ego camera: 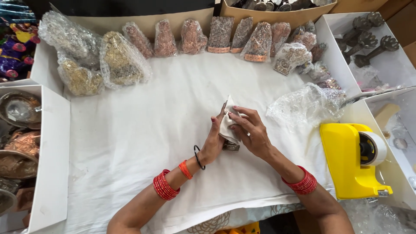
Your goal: Cleaning a metal figurine with a soft cloth.
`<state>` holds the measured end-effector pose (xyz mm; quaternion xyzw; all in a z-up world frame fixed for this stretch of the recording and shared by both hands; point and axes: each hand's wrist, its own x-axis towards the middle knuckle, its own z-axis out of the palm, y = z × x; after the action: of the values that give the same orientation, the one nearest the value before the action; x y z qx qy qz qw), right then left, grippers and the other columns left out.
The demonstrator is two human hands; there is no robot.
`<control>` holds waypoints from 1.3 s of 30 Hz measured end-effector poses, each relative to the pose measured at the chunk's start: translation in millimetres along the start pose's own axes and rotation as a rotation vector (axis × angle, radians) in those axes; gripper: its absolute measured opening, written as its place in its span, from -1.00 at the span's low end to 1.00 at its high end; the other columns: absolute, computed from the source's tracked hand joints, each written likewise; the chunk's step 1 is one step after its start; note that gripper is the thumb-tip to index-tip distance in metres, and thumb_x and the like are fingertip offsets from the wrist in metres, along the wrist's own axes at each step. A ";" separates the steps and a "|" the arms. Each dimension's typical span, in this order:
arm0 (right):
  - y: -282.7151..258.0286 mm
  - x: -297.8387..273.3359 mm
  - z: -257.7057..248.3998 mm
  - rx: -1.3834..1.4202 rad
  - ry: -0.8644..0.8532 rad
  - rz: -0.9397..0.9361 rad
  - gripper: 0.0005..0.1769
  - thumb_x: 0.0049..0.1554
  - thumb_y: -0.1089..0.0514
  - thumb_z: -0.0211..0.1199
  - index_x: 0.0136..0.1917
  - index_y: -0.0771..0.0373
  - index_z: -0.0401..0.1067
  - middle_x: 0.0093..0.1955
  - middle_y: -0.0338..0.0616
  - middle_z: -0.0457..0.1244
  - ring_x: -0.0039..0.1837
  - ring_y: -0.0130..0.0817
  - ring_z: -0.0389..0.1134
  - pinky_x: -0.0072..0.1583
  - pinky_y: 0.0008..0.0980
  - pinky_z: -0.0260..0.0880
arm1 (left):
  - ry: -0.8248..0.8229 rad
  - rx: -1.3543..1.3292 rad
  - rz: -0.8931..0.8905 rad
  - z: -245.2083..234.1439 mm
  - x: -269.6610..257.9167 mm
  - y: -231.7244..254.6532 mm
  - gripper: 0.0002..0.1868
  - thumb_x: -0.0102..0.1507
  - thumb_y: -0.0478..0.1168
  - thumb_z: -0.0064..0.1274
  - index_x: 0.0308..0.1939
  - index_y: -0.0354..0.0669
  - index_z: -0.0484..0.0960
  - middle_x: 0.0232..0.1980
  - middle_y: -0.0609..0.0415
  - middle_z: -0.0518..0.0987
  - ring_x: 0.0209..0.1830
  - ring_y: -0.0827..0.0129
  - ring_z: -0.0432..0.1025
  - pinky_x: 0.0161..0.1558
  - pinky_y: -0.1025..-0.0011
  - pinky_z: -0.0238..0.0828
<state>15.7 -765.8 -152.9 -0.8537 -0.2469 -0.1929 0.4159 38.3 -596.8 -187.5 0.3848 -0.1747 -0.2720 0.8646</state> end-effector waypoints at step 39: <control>2.6 4.2 3.8 -0.308 0.170 -0.099 -0.70 0.11 0.42 0.40 0.12 0.26 0.55 0.11 -0.14 0.42 0.09 -0.22 0.41 0.06 -0.34 0.49 | 0.166 0.195 0.050 -24.0 10.9 -1.4 -0.44 0.53 0.03 -0.12 0.51 -0.21 0.47 -0.29 0.34 0.52 -0.40 0.76 0.24 -0.39 0.69 0.24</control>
<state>21.1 -763.1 -154.4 -0.8747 -0.2204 -0.3202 0.2895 58.8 -590.4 -203.0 0.4837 -0.1375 -0.1990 0.8411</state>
